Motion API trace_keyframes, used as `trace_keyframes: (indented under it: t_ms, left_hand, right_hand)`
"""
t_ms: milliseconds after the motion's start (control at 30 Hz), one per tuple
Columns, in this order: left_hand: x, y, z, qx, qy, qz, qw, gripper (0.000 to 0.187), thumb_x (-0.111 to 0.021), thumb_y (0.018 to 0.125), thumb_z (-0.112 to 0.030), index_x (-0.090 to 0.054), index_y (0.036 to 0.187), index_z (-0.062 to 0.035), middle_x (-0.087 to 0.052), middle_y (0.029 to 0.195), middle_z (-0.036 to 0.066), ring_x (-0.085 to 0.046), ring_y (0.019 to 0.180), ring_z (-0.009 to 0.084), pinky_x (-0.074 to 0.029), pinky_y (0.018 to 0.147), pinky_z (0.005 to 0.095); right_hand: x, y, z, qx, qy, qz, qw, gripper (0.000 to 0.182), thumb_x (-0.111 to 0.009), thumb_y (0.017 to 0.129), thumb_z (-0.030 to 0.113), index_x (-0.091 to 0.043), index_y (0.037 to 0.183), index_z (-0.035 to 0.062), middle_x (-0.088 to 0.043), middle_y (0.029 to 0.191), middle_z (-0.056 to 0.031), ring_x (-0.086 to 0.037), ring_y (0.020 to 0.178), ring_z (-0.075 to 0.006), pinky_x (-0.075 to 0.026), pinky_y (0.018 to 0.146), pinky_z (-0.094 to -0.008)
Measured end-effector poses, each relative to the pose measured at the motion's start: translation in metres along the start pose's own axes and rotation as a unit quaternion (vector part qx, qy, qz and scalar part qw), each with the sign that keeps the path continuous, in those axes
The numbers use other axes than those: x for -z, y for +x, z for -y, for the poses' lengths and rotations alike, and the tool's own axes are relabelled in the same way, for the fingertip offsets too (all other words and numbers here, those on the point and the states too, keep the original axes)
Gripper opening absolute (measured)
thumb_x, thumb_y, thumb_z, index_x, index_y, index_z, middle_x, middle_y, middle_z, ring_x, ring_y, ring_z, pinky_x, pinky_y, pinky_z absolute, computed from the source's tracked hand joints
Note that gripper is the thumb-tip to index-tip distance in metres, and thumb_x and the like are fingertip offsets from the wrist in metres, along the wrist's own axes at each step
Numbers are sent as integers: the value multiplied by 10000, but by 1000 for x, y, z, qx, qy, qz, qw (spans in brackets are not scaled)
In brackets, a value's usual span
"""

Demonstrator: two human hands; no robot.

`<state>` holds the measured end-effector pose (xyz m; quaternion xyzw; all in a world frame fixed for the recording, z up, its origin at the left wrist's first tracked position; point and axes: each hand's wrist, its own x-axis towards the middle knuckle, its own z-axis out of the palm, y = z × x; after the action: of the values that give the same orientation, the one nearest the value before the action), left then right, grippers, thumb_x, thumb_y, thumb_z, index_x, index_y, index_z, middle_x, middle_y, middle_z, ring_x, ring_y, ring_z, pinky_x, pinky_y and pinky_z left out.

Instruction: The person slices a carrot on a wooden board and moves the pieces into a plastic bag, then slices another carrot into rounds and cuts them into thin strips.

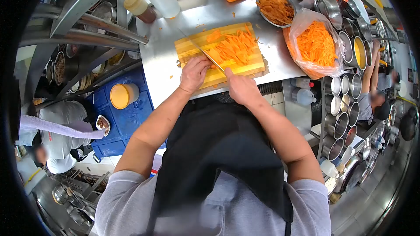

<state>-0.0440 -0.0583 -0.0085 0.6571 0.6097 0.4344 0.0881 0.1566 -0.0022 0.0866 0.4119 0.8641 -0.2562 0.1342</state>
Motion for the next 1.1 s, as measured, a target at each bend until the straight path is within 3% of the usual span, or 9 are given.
trace_keyframes:
  t_ms: [267, 600, 667, 1100]
  left_hand:
    - [-2, -3, 2, 11, -1, -7, 1000, 147, -735, 783, 4, -724, 914, -61, -685, 1005, 79, -650, 923, 293, -535, 796, 388]
    - [0, 0, 0, 24, -8, -3, 1000, 154, -736, 779, 22, -731, 915, -49, -690, 1016, 79, -659, 935, 294, -542, 803, 379]
    - [-2, 1, 1, 22, -9, -9, 1000, 158, -736, 778, 30, -729, 916, -47, -690, 1018, 80, -662, 946, 293, -544, 810, 378]
    - [-3, -2, 5, 20, -30, -24, 999, 178, -705, 788, 72, -718, 932, -31, -675, 1007, 94, -676, 936, 290, -562, 785, 373]
  right_hand:
    - [30, -26, 9, -34, 2, 62, 998, 242, -482, 902, 16, -459, 1142, 39, -705, 878, -273, -686, 893, -475, -511, 785, -584]
    - [-4, -13, 0, -35, 17, 56, 998, 254, -473, 905, 24, -462, 1158, 20, -698, 884, -297, -685, 909, -478, -509, 803, -585]
    - [-23, 1, -10, -1, 16, 12, 1000, 252, -478, 912, 43, -463, 1162, 20, -694, 885, -300, -682, 905, -479, -508, 804, -587]
    - [16, -15, -1, -20, 10, 53, 998, 211, -477, 928, 51, -442, 1135, 33, -691, 870, -292, -677, 877, -484, -506, 768, -596]
